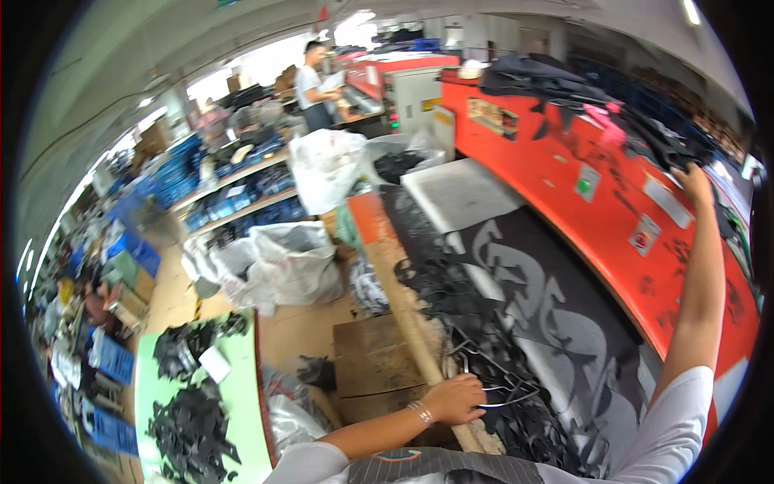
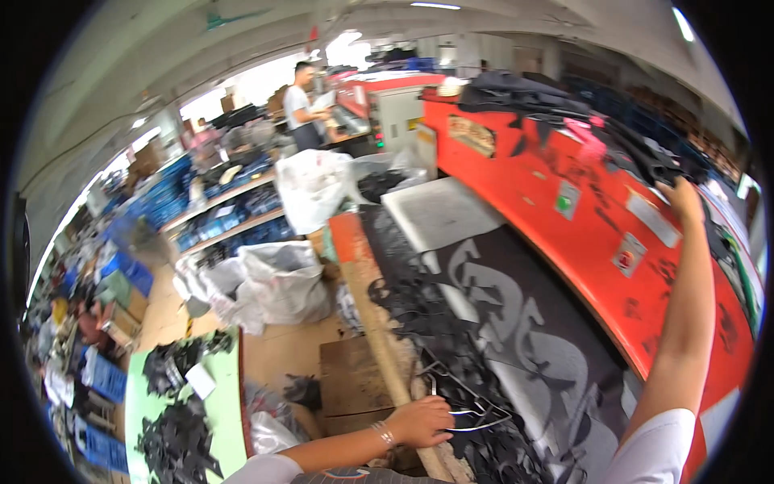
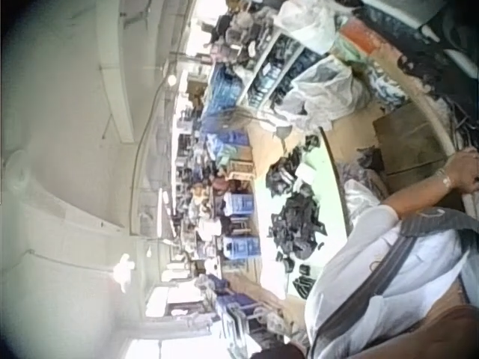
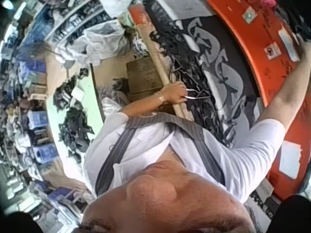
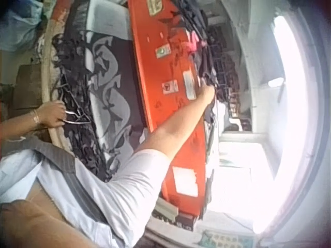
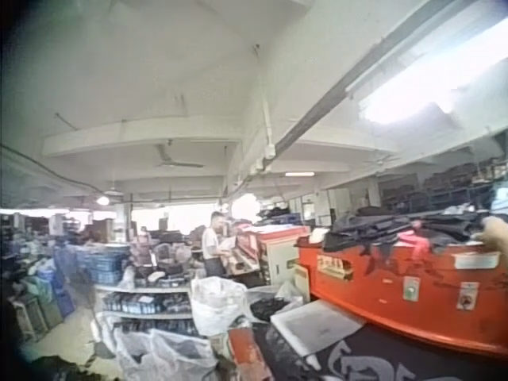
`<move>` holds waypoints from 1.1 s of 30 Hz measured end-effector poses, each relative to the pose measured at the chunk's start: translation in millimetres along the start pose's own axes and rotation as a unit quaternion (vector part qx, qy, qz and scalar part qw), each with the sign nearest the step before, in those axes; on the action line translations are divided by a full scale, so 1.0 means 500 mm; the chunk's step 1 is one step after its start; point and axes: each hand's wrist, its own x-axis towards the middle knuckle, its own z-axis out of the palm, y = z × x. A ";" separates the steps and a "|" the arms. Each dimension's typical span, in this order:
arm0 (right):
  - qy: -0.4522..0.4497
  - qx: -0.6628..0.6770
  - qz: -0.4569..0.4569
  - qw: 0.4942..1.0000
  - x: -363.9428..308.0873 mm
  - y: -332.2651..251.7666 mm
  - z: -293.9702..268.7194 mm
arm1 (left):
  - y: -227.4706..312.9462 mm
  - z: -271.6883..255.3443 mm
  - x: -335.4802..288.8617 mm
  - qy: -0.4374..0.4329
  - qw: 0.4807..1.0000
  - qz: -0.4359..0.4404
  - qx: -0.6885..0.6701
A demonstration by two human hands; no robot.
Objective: Use a hydraulic press machine to cut shapes from a roll of black material using metal dies and a mallet.
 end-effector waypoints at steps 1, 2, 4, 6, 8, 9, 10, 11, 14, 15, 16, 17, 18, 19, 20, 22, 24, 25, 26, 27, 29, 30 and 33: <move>0.003 0.014 0.011 1.000 0.002 -0.034 -0.001 | 0.005 -0.003 -0.008 0.009 1.000 -0.015 -0.004; 0.008 0.019 0.033 0.999 0.003 -0.050 -0.008 | 0.011 -0.003 -0.012 0.013 1.000 -0.018 -0.013; -0.041 -0.011 0.050 0.998 -0.003 -0.115 -0.028 | 0.017 -0.003 -0.027 0.032 0.999 -0.031 -0.012; -0.035 -0.027 0.075 0.996 -0.004 -0.093 -0.037 | 0.019 -0.005 -0.030 0.040 0.999 -0.013 -0.022; -0.017 -0.048 0.071 0.996 0.001 -0.012 -0.034 | 0.013 -0.002 -0.007 0.011 1.000 0.005 -0.023; 0.032 -0.086 0.059 0.994 0.000 0.017 -0.023 | 0.003 -0.004 0.011 -0.005 1.000 0.006 -0.024; 0.002 -0.047 0.061 0.997 -0.010 -0.004 -0.015 | -0.015 -0.004 0.019 -0.032 0.999 0.009 -0.031; 0.038 0.046 0.040 0.997 -0.033 -0.033 0.005 | -0.044 0.004 0.008 0.010 0.999 0.009 -0.034; 0.019 0.393 -0.022 0.919 -0.169 -0.097 0.007 | -0.091 -0.054 0.051 0.025 0.999 0.024 0.017; 0.024 0.372 0.009 0.928 -0.240 -0.105 -0.009 | -0.102 -0.068 0.064 0.028 1.000 -0.002 0.015; 0.024 0.402 -0.018 0.915 -0.287 -0.058 -0.002 | -0.109 -0.068 0.094 0.032 0.999 -0.011 0.007; -0.005 0.412 -0.004 0.911 -0.350 -0.008 0.009 | -0.124 -0.056 0.096 0.068 0.997 0.000 0.038; -0.032 0.426 0.011 0.904 -0.428 0.049 0.011 | -0.128 -0.050 0.096 0.056 0.997 -0.029 0.055; -0.023 0.402 0.060 0.913 -0.509 0.104 -0.028 | -0.125 -0.038 0.100 0.069 0.996 -0.018 0.059; -0.020 0.389 0.111 0.914 -0.582 0.163 -0.040 | -0.125 -0.024 0.111 0.063 0.996 -0.016 0.068; -0.029 0.329 0.267 0.905 -0.728 0.290 -0.069 | -0.121 -0.004 0.130 0.040 0.997 -0.002 0.066; -0.014 0.288 0.363 0.886 -0.854 0.399 -0.088 | -0.109 0.006 0.141 0.028 0.997 -0.006 0.072; -0.002 0.274 0.393 0.878 -0.904 0.430 -0.089 | -0.105 0.006 0.142 0.014 0.997 -0.005 0.073; 0.007 0.263 0.419 0.869 -0.945 0.453 -0.083 | -0.102 0.004 0.140 0.003 0.997 -0.007 0.077; 0.020 0.261 0.439 0.860 -0.985 0.480 -0.067 | -0.100 0.006 0.140 0.005 0.996 -0.013 0.088; 0.039 0.280 0.440 0.853 -1.034 0.500 -0.031 | -0.082 0.000 0.143 -0.004 0.996 -0.009 0.088; 0.039 0.283 0.435 0.854 -1.034 0.491 -0.004 | -0.080 -0.005 0.143 -0.009 0.996 -0.012 0.092; 0.050 0.277 0.417 0.864 -1.022 0.482 0.107 | -0.085 -0.005 0.142 -0.022 0.995 -0.016 0.099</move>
